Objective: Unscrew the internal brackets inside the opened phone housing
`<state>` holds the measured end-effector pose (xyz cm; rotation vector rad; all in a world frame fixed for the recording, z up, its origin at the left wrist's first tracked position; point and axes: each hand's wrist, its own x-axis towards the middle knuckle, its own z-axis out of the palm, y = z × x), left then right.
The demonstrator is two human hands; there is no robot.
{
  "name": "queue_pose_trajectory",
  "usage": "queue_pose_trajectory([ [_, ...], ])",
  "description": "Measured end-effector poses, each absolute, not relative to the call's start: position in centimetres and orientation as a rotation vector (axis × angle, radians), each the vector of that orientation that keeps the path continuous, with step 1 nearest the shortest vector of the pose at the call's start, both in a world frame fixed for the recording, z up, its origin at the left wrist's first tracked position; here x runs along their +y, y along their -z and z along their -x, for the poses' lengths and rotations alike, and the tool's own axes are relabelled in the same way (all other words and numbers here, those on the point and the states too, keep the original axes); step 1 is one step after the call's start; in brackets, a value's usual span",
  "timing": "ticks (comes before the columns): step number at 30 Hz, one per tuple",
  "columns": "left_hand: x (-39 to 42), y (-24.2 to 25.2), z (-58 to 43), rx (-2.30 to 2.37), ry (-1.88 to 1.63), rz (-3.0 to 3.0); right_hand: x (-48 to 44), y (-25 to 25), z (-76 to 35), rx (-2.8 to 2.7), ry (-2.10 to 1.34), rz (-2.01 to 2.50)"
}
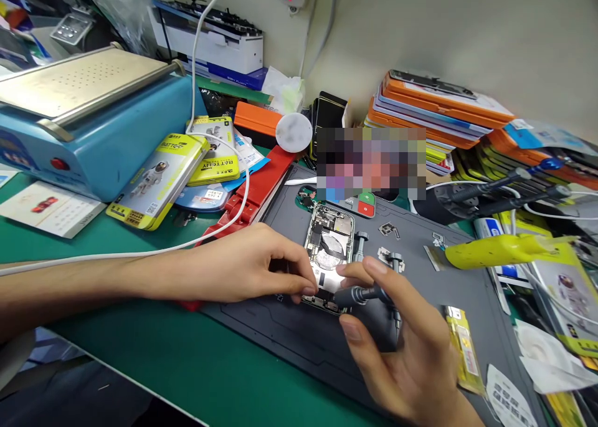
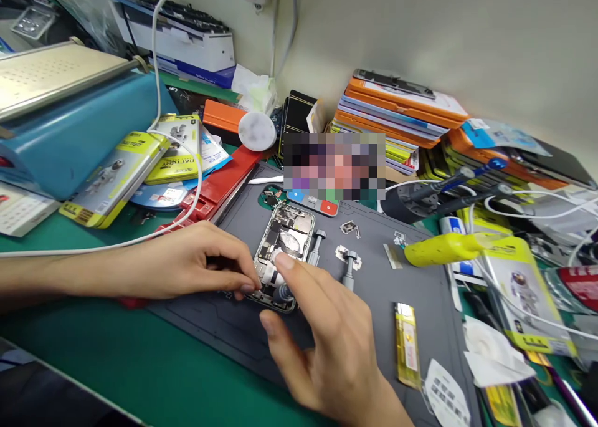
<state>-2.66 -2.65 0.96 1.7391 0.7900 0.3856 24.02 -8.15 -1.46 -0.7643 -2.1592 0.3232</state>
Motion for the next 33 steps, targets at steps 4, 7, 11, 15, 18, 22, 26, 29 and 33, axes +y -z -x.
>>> queue_pose_trajectory([
  [4,-2.7,-1.0,2.7,0.797,-0.389,-1.768,-8.1,1.3,-23.8,-2.156,-0.383,0.738],
  [7,-2.7,-1.1,2.7,0.803,-0.376,-1.769,-8.2,1.3,-24.0,-2.152,-0.41,0.746],
  [11,-2.6,-1.1,2.7,0.8,-0.369,-1.769,-8.4,1.7,-24.2,-2.106,-0.424,0.756],
  [15,-2.7,-1.0,2.7,0.772,-0.389,-1.775,-8.5,2.0,-24.0,-2.106,-0.39,0.812],
  [18,-2.6,-0.9,2.7,0.757,-0.397,-1.773,-8.6,2.1,-23.5,-1.991,-0.385,0.938],
  [22,-2.5,-0.9,2.8,0.751,-0.395,-1.751,-8.9,1.7,-22.8,-1.732,-0.554,0.916],
  [26,-2.5,-0.8,2.7,0.739,-0.399,-1.754,-8.9,1.3,-22.4,-1.7,-0.611,0.896],
  [29,-2.5,-0.7,2.7,0.725,-0.403,-1.765,-8.8,0.9,-22.2,-1.797,-0.584,0.896],
  [33,-2.6,-0.9,2.7,0.708,-0.379,-1.799,-8.5,0.5,-22.2,-1.76,-0.561,0.953],
])
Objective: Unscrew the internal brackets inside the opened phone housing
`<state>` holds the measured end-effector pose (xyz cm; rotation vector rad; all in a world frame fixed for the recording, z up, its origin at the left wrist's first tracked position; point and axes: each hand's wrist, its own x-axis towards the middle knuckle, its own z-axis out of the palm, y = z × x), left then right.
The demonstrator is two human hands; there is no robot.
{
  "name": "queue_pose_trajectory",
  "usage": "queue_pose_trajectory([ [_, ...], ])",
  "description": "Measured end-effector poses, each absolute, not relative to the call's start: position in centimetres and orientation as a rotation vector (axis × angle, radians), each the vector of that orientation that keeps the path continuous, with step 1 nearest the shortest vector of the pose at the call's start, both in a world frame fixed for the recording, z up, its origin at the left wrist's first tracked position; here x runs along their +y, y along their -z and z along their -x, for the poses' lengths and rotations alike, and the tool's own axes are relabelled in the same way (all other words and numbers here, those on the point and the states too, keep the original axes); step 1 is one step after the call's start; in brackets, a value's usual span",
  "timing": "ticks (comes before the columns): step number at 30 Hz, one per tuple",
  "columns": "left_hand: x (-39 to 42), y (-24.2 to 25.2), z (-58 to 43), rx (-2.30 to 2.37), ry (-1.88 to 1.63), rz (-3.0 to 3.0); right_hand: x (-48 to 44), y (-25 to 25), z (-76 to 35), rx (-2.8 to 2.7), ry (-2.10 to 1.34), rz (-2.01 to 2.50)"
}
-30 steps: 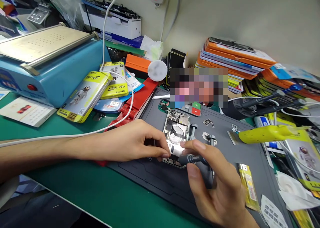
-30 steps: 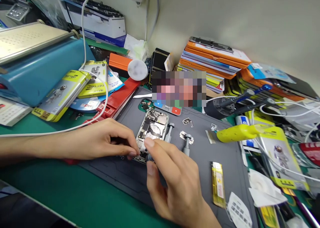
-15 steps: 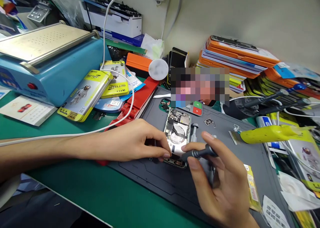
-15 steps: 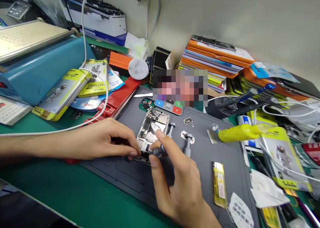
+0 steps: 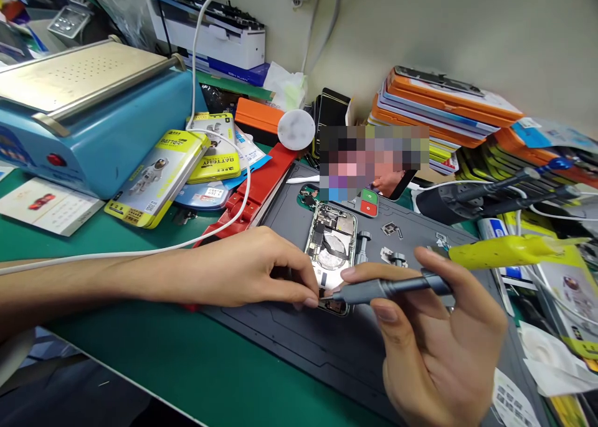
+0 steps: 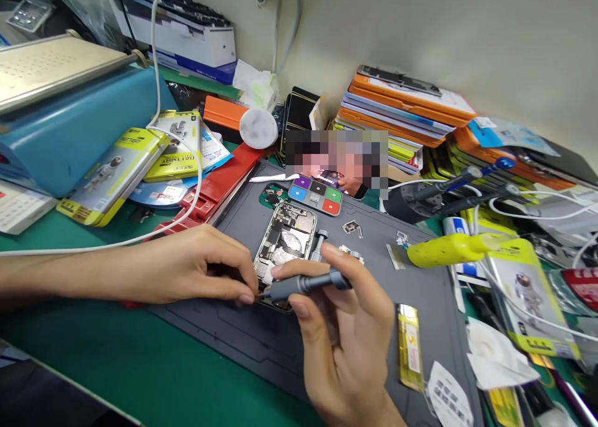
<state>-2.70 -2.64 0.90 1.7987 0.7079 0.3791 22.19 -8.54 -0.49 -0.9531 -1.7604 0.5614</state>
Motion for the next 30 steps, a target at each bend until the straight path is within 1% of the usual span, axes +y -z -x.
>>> queue_pose_trajectory([
  [3,-2.8,-1.2,2.8,0.736,-0.355,-1.857,-8.1,0.6,-22.7,-1.624,-0.481,0.968],
  [6,-3.2,-1.2,2.9,0.65,-0.463,-1.989,-7.8,1.1,-23.7,-1.739,-0.426,0.952],
  [9,-4.0,-1.0,2.9,0.471,-0.552,-2.389,-7.9,1.9,-24.7,-1.846,-0.434,0.932],
  [11,-4.5,-0.8,2.8,0.364,-0.513,-2.711,-8.1,2.2,-25.1,-1.867,-0.416,0.947],
  [13,-5.0,-0.6,2.6,0.311,-0.472,-2.879,-8.4,2.3,-25.3,-1.867,-0.416,0.962],
  [19,-5.2,-0.2,2.9,0.411,-0.462,-2.901,-8.8,2.8,-25.3,-1.848,-0.431,0.953],
  [30,-5.4,0.3,3.2,0.453,-0.382,-2.848,-8.7,2.9,-25.3,-1.928,-0.475,0.926],
])
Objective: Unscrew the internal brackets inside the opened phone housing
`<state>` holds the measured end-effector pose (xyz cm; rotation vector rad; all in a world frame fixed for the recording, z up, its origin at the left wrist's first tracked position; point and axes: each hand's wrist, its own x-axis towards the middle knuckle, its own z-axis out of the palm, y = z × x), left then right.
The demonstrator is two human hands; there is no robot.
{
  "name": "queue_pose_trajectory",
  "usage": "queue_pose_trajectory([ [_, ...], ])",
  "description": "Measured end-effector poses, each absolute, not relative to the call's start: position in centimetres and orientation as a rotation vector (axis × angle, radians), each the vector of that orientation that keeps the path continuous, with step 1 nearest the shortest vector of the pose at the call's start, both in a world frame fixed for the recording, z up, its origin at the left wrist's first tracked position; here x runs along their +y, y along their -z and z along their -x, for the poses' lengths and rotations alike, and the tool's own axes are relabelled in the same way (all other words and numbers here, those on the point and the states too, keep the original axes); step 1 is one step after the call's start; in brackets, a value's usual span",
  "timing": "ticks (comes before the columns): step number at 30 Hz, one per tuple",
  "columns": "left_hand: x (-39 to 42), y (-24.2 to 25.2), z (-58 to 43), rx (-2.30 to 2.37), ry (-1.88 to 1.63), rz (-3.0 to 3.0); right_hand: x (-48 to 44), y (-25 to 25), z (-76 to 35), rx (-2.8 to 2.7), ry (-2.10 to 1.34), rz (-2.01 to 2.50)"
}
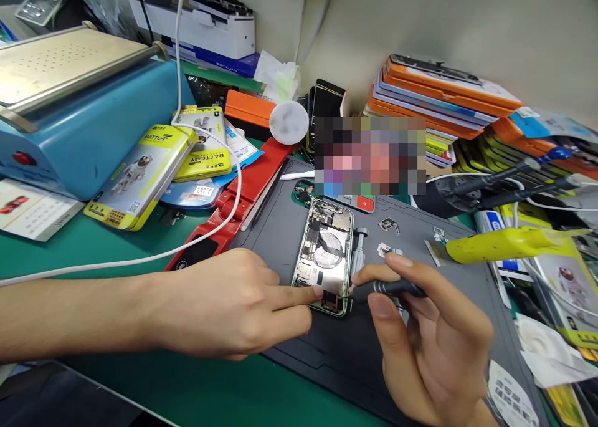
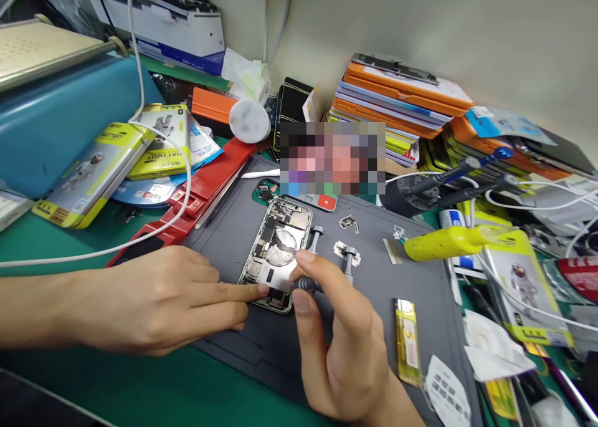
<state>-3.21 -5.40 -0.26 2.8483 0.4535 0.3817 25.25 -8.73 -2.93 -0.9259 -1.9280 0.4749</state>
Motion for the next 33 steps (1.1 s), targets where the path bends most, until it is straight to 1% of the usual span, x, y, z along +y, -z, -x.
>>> queue_pose_trajectory([
  [4,-5.4,0.2,3.2,0.441,-0.397,-2.892,-8.4,2.4,-25.2,-1.969,-0.414,0.91],
  [10,-5.4,0.2,3.1,0.459,-0.417,-2.913,-7.4,0.7,-24.7,-2.188,-0.223,0.817],
  [16,-5.5,0.2,3.2,0.459,-0.448,-2.912,-7.8,0.9,-25.2,-2.159,-0.374,0.784],
  [22,-5.4,0.0,2.9,0.455,-0.427,-2.933,-8.0,2.0,-25.7,-2.054,-0.404,0.849],
  [28,-5.3,-0.2,3.0,0.432,-0.464,-2.95,-7.8,1.8,-25.4,-2.087,-0.381,0.805],
  [33,-5.6,-0.4,2.6,0.271,-0.455,-3.031,-7.8,1.3,-24.8,-2.091,-0.313,0.809],
])
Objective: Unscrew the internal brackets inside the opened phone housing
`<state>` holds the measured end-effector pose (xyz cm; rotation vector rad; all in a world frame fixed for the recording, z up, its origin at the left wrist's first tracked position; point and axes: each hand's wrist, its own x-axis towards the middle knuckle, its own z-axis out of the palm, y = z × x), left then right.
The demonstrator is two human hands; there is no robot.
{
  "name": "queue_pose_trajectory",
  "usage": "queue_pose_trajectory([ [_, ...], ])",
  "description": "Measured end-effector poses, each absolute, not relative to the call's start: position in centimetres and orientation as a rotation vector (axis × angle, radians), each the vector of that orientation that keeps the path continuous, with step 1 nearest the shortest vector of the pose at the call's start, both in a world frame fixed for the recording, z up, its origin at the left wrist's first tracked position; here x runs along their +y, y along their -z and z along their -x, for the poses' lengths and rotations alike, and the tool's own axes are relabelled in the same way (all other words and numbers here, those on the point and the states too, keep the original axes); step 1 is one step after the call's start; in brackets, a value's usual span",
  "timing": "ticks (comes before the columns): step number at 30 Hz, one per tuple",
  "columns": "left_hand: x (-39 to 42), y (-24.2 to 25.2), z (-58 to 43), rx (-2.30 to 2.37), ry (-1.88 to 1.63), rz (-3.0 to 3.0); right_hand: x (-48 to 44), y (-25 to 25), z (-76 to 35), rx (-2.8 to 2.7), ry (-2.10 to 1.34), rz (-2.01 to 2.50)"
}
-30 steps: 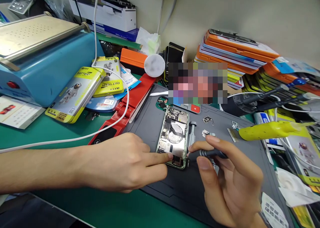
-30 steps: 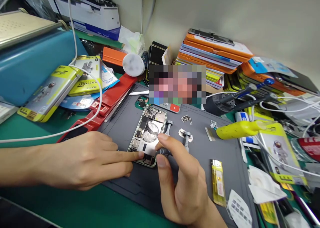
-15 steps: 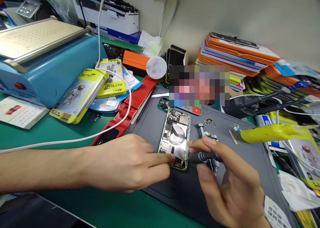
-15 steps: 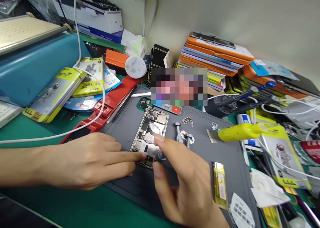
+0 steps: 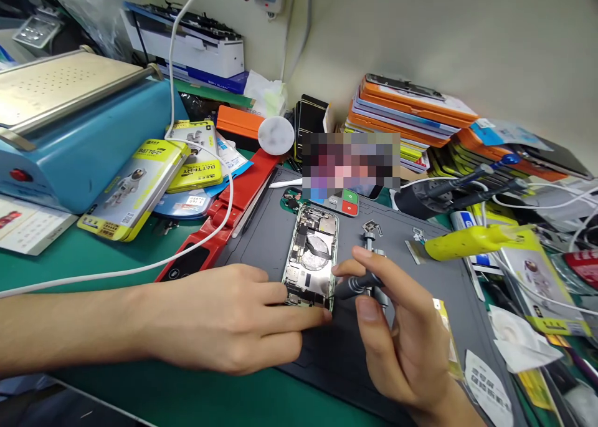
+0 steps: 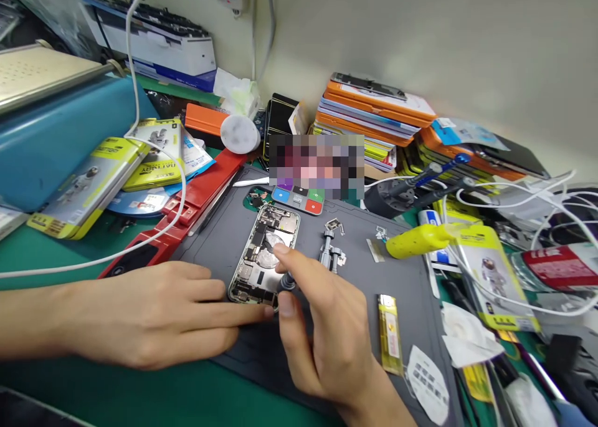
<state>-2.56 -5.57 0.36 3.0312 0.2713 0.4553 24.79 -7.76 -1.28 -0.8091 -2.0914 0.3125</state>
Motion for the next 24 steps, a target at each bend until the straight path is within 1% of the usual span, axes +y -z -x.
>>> queue_pose_trajectory([
  [7,-5.7,0.3,2.1,0.305,-0.438,-3.035,-7.8,0.5,-24.4,-2.118,-0.247,0.856],
  [11,-5.0,0.1,2.2,0.342,-0.358,-2.855,-7.7,0.3,-24.4,-2.117,-0.258,0.891],
  [16,-4.4,-0.1,2.2,0.35,-0.353,-2.676,-7.8,0.3,-24.4,-2.128,-0.186,0.887],
  [24,-4.5,0.0,2.1,0.36,-0.479,-2.592,-7.4,-1.2,-24.6,-2.208,0.023,0.819],
])
